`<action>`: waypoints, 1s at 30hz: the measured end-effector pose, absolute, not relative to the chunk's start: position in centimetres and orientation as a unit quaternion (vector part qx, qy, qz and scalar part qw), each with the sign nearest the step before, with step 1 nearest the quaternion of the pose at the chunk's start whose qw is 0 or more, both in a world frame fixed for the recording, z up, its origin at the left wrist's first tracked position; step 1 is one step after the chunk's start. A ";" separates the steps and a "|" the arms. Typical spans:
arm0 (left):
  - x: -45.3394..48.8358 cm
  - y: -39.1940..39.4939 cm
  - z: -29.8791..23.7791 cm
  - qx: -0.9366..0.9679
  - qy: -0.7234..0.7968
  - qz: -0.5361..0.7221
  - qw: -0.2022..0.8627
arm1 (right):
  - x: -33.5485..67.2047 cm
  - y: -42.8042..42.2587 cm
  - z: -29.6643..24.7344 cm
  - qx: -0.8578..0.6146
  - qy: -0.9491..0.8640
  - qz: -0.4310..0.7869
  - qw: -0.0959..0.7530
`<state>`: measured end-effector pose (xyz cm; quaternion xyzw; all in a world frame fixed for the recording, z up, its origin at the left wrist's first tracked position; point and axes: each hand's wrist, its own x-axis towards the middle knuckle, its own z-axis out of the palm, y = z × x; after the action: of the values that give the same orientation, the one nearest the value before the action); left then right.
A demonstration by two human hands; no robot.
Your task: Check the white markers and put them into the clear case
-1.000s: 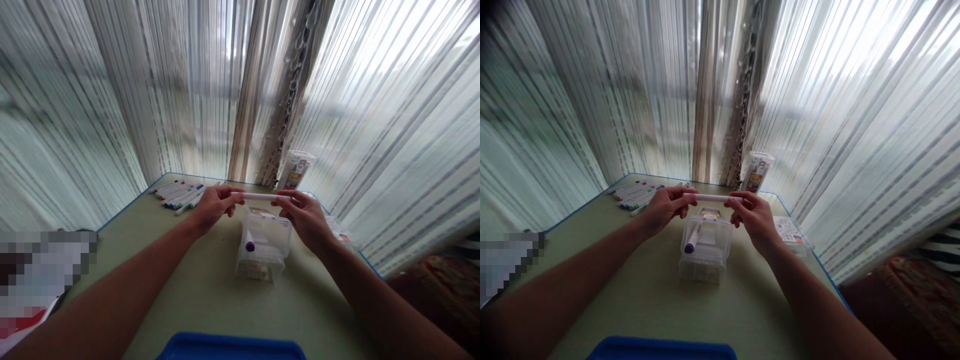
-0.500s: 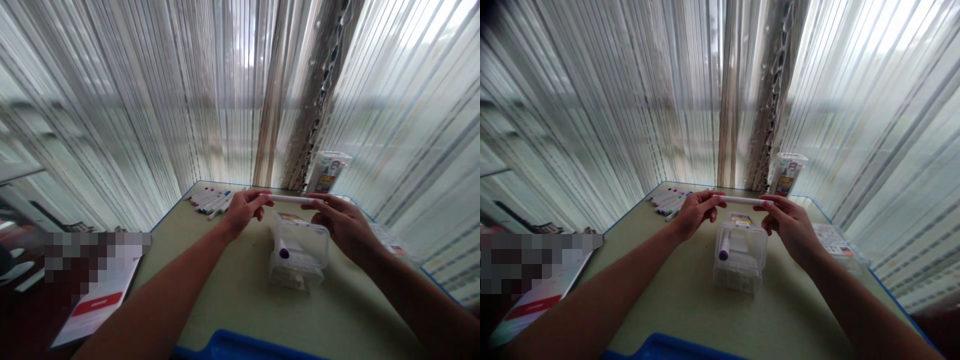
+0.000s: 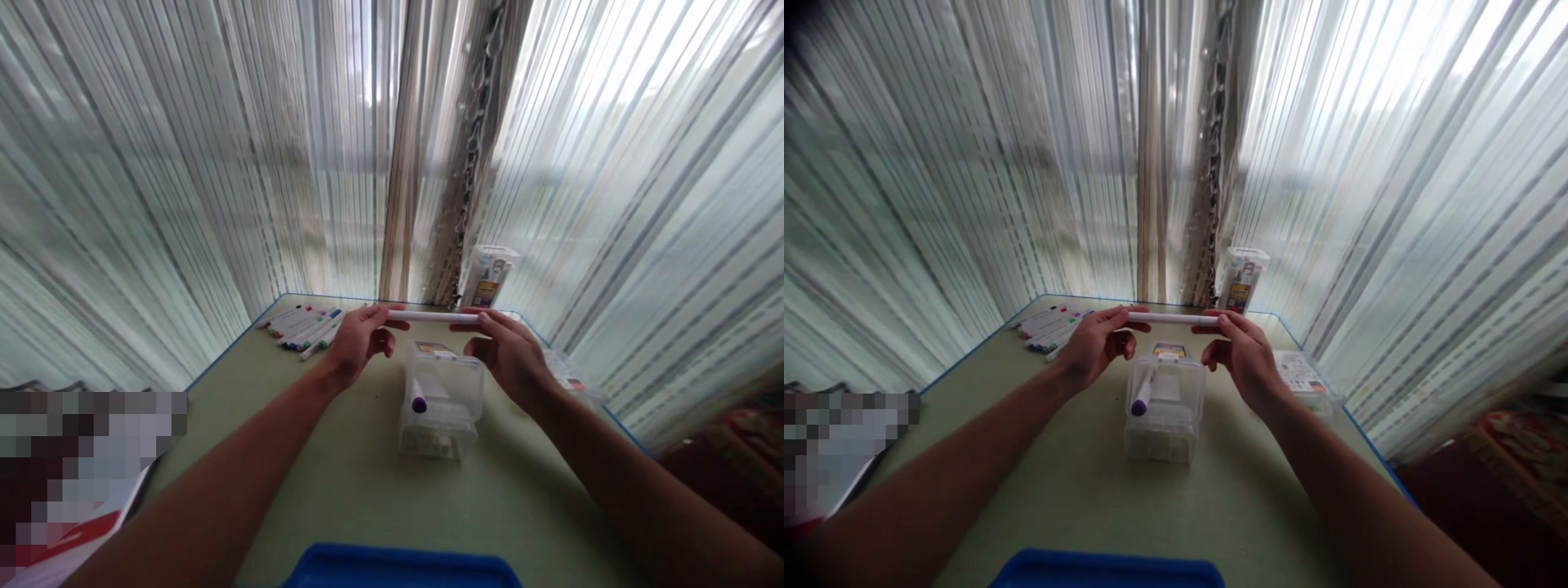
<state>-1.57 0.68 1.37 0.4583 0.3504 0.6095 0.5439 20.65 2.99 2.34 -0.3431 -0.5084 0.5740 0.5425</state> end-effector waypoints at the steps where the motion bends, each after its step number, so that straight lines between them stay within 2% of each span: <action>1: -1.6 0.7 1.4 0.458 0.352 0.610 0.542 | 20.7 3.0 2.3 -0.341 -0.513 0.573 0.541; 14: -1.4 0.7 1.1 0.511 0.421 0.601 0.448 | 20.6 3.4 2.0 -0.361 -0.542 0.540 0.534; 30: -1.4 1.0 0.6 0.556 0.434 0.579 0.409 | 20.7 3.3 1.7 -0.373 -0.586 0.489 0.528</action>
<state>-1.37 1.03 0.57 0.5561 0.4345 0.5788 0.4087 20.66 3.30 1.68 -0.3730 -0.5859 0.4892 0.5275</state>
